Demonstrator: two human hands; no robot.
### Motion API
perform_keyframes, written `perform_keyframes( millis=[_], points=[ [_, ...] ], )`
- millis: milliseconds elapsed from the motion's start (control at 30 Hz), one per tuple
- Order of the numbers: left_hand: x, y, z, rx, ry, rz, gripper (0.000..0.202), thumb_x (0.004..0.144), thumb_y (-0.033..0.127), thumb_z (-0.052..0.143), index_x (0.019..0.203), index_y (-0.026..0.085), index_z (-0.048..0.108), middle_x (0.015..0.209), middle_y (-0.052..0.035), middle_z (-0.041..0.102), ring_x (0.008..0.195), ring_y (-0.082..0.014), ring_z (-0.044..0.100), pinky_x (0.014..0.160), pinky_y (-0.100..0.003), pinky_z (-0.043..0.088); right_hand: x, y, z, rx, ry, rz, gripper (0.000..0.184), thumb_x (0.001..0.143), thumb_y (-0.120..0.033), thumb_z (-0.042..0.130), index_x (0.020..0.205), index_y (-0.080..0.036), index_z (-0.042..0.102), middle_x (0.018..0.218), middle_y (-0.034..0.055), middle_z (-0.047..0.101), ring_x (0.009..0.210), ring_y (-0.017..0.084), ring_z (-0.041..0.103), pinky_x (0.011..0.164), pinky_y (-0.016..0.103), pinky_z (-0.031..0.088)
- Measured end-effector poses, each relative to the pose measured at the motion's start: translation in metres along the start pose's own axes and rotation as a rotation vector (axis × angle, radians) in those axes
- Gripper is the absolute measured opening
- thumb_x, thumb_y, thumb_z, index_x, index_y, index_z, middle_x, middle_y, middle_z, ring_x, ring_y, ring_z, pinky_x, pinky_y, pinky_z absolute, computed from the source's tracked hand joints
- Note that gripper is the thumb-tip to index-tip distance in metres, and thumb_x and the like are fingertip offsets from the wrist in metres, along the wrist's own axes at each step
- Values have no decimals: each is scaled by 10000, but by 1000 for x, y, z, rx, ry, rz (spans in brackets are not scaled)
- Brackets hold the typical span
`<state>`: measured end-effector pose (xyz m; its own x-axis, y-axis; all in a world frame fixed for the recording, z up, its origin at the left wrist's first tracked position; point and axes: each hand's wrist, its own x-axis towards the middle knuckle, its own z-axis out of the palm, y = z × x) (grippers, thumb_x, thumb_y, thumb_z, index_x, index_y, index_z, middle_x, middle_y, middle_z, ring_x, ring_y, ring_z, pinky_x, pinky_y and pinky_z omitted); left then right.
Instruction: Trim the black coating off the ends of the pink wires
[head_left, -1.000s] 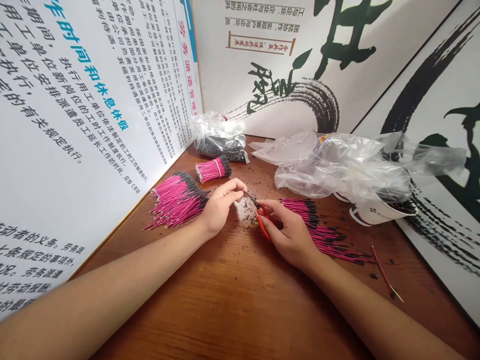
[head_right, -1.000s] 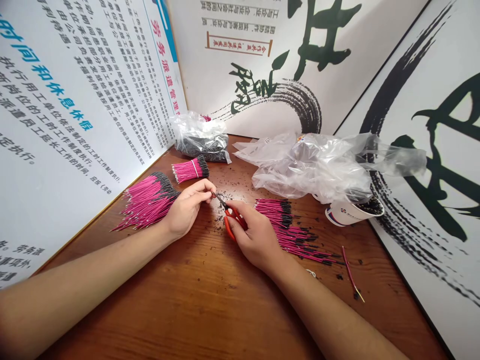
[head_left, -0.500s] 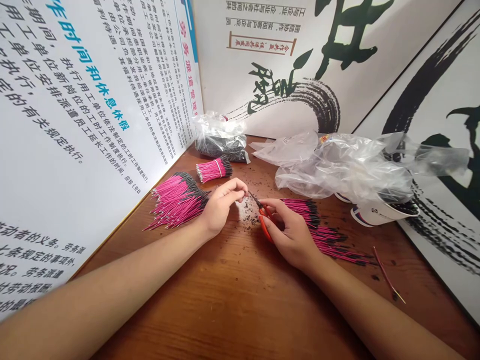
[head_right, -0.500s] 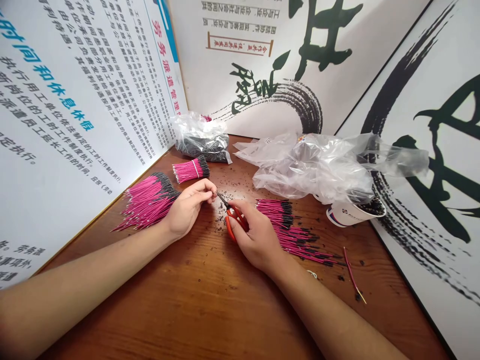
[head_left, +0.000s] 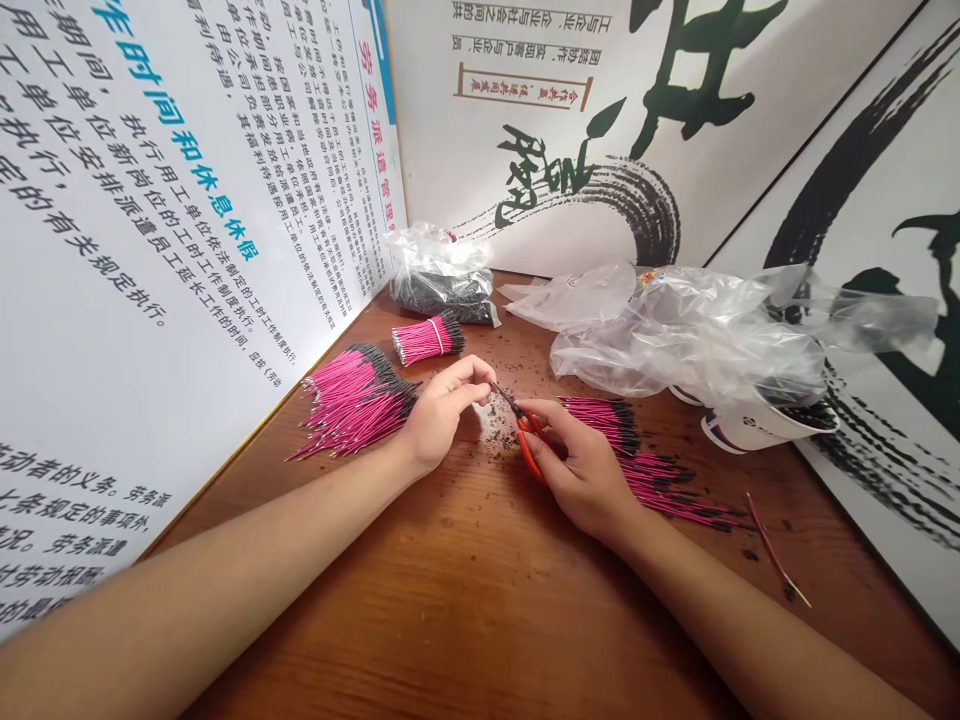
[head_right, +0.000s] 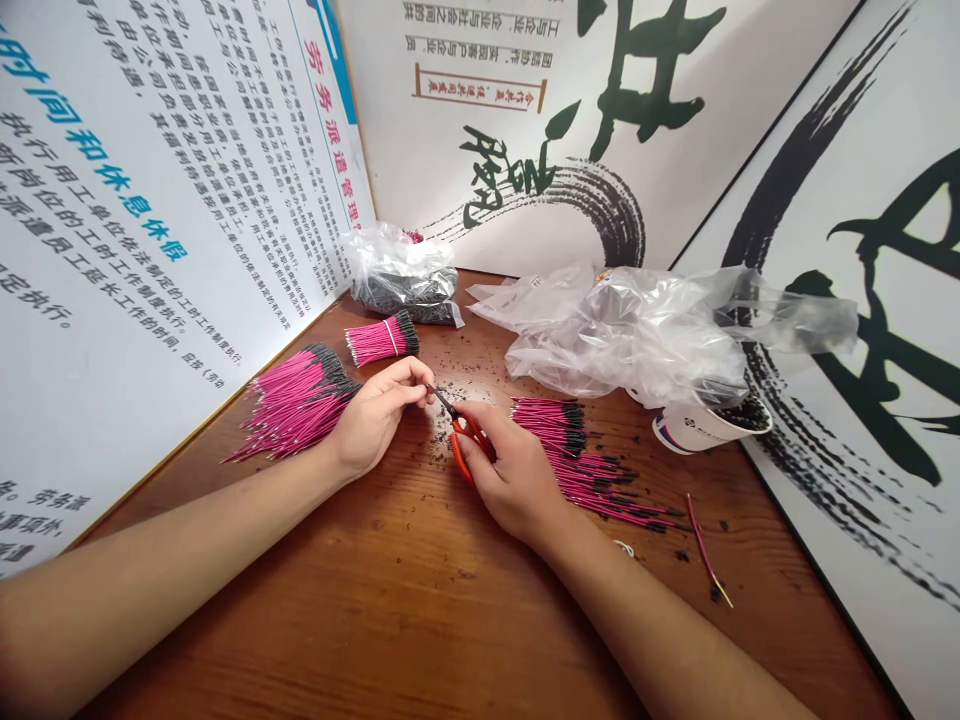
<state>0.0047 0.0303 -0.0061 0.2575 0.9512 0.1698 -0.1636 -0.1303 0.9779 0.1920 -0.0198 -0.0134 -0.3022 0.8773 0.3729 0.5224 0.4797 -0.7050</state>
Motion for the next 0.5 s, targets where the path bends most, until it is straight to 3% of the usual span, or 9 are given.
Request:
perform_keyframes(
  millis=[500],
  points=[
    [-1,1,1,-33,5,-5,37,789,208,544,800,181,567,720,9,479,719,-145,444,733,-277,368,0,-1,1,19,7,12,269,949,-236,524,1213,-222,574,993,41,702,810,180,669,745,286,507]
  ],
)
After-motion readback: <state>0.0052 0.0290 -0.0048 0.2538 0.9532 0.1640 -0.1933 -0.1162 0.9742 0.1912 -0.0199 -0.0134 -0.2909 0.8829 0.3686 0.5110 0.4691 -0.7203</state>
